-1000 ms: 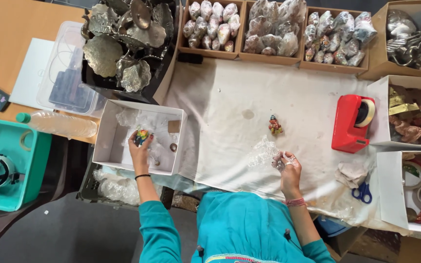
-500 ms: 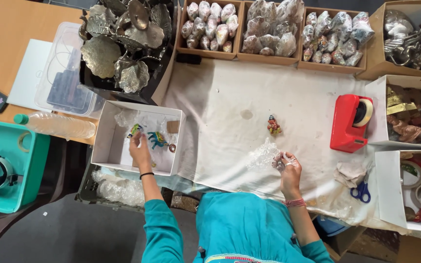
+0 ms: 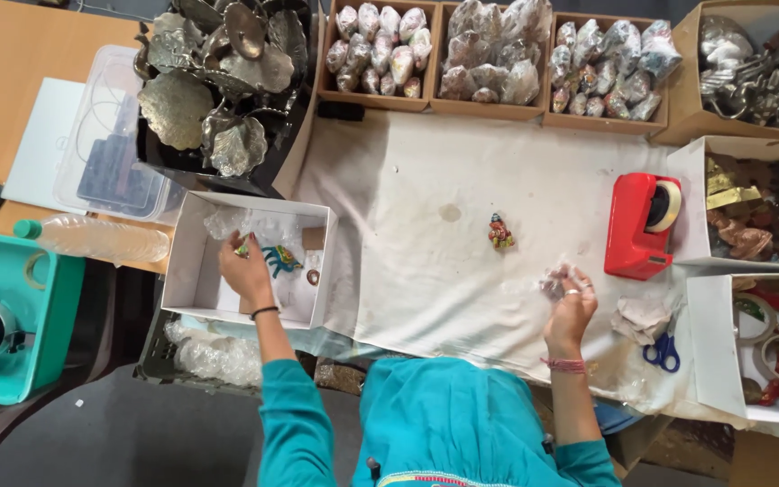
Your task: The person wraps small decorative figurines in bubble wrap and places them into a box. They also wipe a figurine with a cloth before wrapping it.
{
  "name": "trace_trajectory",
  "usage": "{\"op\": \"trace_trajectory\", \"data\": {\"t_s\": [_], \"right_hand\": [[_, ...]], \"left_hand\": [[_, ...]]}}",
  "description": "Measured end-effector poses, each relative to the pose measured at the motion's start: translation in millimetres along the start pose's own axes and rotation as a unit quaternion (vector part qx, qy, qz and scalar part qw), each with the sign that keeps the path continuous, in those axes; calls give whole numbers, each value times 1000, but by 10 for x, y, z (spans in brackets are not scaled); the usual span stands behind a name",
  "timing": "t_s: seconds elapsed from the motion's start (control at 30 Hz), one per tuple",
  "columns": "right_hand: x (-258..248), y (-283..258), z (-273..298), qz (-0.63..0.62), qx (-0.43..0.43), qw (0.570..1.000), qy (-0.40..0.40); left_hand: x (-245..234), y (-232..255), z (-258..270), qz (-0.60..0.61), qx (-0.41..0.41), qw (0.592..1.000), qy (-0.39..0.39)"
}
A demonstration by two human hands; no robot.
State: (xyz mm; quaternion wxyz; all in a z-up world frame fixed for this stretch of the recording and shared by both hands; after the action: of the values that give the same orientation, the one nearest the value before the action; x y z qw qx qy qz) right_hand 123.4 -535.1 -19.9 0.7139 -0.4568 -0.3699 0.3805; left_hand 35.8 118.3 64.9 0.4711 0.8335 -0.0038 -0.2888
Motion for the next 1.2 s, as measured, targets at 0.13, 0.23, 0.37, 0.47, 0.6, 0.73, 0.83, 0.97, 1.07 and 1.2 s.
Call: {"op": "trace_trajectory", "data": {"t_s": [0.13,0.23,0.37,0.47,0.6,0.73,0.83,0.97,1.07,1.2], "right_hand": [[329,-404,200,137,-136,981,19],[969,-737,638,375,-376,846,-57],[1434,-229,900,538,-418,674,-285],[1279,201,892,523,-415,649,-364],[998,520,655,503,-349,693,-381],[1041,328,687,511,-357,691,-367],[1071,163,717,504,-365,702,-347],[1072,11,746,477,-359,734,-324],[1030,-45,757,460,-359,750,-310],[809,60,540,474,-353,762,-264]], "left_hand": [[415,457,639,248,-219,944,-18],[1028,1015,1398,414,-96,886,-183],[1363,1978,2144,324,7,878,-352],[1428,2283,2498,306,78,848,-426],[1632,2233,2853,254,165,804,-511],[1878,1857,3048,219,203,799,-522],[1975,1634,3164,160,240,812,-508],[1965,1523,3229,66,289,829,-474],[1881,1603,3203,41,286,836,-467],[1904,1694,3201,51,266,839,-472]]}}
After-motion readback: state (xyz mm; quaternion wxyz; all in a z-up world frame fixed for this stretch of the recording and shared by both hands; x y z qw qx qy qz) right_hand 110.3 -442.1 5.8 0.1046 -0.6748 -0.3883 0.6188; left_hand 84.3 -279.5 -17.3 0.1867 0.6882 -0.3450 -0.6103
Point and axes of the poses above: each hand's wrist, its own z-axis away from the middle knuckle, its own x-axis out of the palm, y = z × x, the point moved 7 cm from there along -z, towards the middle knuckle, and after that the axes turned 11 degrees about z, right-handed, at the moved point
